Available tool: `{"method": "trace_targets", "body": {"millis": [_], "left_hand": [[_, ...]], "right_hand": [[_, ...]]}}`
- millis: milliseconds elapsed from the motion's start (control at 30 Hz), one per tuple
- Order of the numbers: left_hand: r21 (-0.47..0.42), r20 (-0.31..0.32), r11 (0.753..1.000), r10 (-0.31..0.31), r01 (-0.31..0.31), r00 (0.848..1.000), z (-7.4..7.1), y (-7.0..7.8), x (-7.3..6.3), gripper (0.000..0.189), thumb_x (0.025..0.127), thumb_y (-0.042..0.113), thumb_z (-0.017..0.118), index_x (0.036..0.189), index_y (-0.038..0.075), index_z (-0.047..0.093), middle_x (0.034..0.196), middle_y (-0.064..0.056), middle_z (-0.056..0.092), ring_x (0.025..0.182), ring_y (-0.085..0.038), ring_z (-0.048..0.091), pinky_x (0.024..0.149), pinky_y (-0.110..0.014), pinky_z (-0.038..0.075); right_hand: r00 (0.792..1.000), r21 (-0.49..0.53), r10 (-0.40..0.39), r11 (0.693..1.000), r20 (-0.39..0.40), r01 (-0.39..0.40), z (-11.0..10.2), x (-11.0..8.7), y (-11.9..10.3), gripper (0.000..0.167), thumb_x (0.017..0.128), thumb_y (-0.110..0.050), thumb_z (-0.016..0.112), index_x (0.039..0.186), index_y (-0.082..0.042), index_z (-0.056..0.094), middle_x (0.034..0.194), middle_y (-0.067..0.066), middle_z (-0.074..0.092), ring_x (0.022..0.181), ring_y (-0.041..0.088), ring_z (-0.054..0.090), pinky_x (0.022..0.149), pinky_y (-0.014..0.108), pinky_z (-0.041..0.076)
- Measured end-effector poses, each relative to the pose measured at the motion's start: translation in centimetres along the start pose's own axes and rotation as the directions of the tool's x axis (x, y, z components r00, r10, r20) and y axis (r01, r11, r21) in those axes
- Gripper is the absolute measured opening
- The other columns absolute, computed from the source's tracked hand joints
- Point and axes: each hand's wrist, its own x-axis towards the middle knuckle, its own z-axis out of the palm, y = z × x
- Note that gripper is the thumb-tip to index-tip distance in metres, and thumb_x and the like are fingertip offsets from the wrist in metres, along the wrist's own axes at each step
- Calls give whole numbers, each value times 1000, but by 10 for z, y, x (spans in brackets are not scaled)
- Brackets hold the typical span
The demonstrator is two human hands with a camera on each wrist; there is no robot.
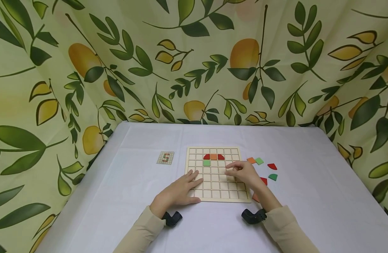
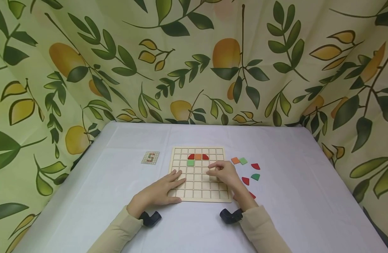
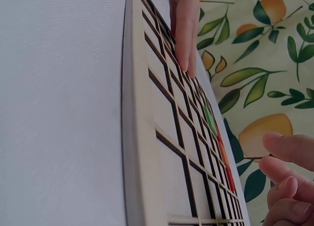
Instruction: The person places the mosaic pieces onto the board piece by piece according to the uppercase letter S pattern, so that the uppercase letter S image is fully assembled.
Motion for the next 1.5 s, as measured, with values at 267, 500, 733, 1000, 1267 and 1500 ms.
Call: {"method": "trace_targets", "body": {"millis": [267,500,733,1000,1267,1500], "left_hand": [[-3,-1,1000,5,-5,1000,0,0,0,69,88,44,66,147,18,41,162,-8,26,152,-31,20,121,-49,29],[14,1,1000,1,-1,1000,2,-2,1,70,88,45,65,148,19,41,162,-7,25,152,-30,20,121,-47,29],[12,1,1000,6,-6,1000,2,-2,2,69,88,44,65,148,18,41,162,-8,26,152,-30,20,121,-48,29],[24,12,1000,-6,6,1000,1,-2,1,70,88,45,65,148,20,40,162,-7,25,152,-30,19,122,-47,29],[10,2,1000,-8,8,1000,1,-2,1,69,88,46,65,148,20,40,162,-6,25,152,-30,19,122,-48,28],[5,5,1000,-7,7,1000,2,-2,1,69,88,46,65,148,20,41,162,-6,25,152,-30,19,122,-48,28]], "right_hand": [[1000,-14,17,1000,-18,-17,-12,-10,8,34,82,-18,75,108,2,71,61,-4,39,63,10,37,53,21,31],[997,-34,59,998,-41,-61,-23,-19,20,35,83,-21,75,109,1,70,63,-4,41,64,11,39,52,21,32],[993,-79,80,993,-89,-87,-37,-25,28,38,83,-24,74,112,0,69,66,-5,43,66,9,40,55,20,33],[991,-80,96,991,-93,-104,-55,-29,36,44,84,-27,73,117,2,66,65,-5,43,61,8,39,49,20,33],[984,-150,90,982,-153,-113,-71,-29,45,44,85,-27,72,117,3,66,66,-5,45,69,9,41,54,20,36],[976,-174,101,975,-190,-135,-86,-31,60,46,86,-27,70,120,5,64,69,-3,44,69,9,41,55,20,36]]}}
